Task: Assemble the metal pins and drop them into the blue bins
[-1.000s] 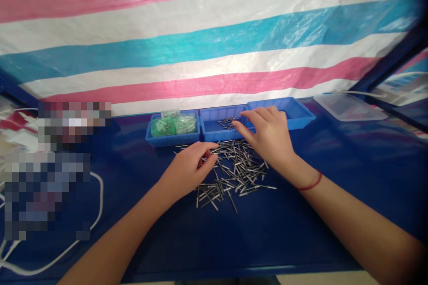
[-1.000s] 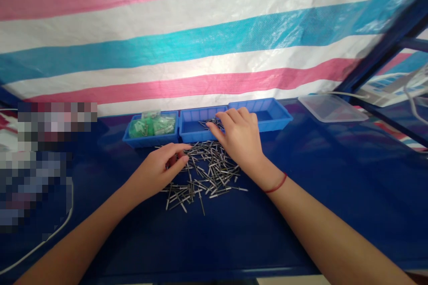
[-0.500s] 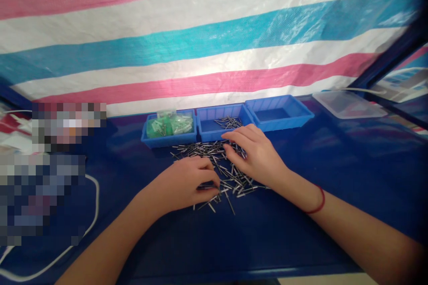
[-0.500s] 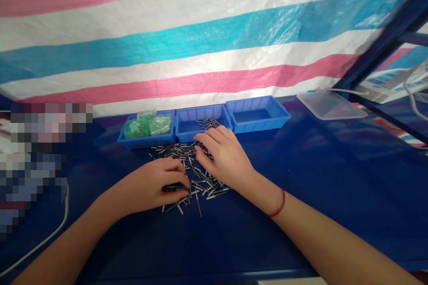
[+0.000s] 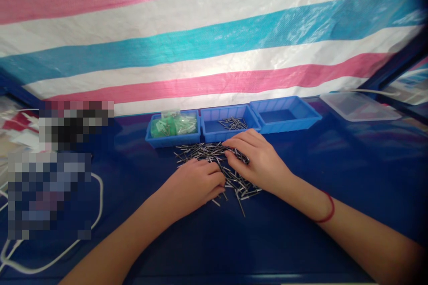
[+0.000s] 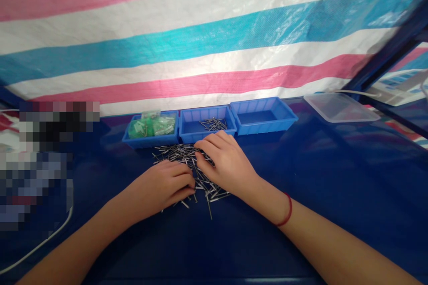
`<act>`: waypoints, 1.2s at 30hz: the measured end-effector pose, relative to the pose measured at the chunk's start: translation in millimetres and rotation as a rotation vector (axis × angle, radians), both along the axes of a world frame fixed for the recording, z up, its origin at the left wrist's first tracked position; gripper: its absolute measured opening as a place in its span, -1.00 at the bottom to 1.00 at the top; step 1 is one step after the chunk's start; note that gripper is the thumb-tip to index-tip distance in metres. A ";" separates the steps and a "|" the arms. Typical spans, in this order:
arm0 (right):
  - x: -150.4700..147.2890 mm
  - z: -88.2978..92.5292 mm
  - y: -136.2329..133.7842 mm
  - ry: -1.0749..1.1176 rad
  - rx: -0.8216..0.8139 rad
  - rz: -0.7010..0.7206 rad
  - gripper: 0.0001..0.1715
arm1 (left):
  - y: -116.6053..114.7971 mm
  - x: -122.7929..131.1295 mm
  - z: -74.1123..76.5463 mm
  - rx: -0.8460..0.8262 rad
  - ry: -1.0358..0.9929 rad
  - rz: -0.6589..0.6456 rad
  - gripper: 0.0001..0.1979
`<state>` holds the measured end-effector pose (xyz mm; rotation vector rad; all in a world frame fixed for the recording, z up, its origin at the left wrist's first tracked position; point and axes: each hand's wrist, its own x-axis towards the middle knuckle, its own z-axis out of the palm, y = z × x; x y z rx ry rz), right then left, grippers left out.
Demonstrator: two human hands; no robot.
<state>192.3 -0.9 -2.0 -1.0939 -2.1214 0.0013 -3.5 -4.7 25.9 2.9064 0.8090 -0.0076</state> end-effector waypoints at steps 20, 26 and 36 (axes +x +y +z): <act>1.0 -0.6 0.2 -0.008 -0.014 0.016 -0.84 | 6.7 -11.9 4.6 -0.016 0.055 0.023 -0.86; 0.6 0.0 -0.4 -0.021 -0.017 0.025 -0.85 | 9.6 -8.9 3.6 -0.031 0.024 0.050 -0.83; 1.1 0.4 -0.4 -0.022 -0.027 0.041 -0.85 | 16.0 -14.2 2.8 -0.134 -0.048 0.055 -0.83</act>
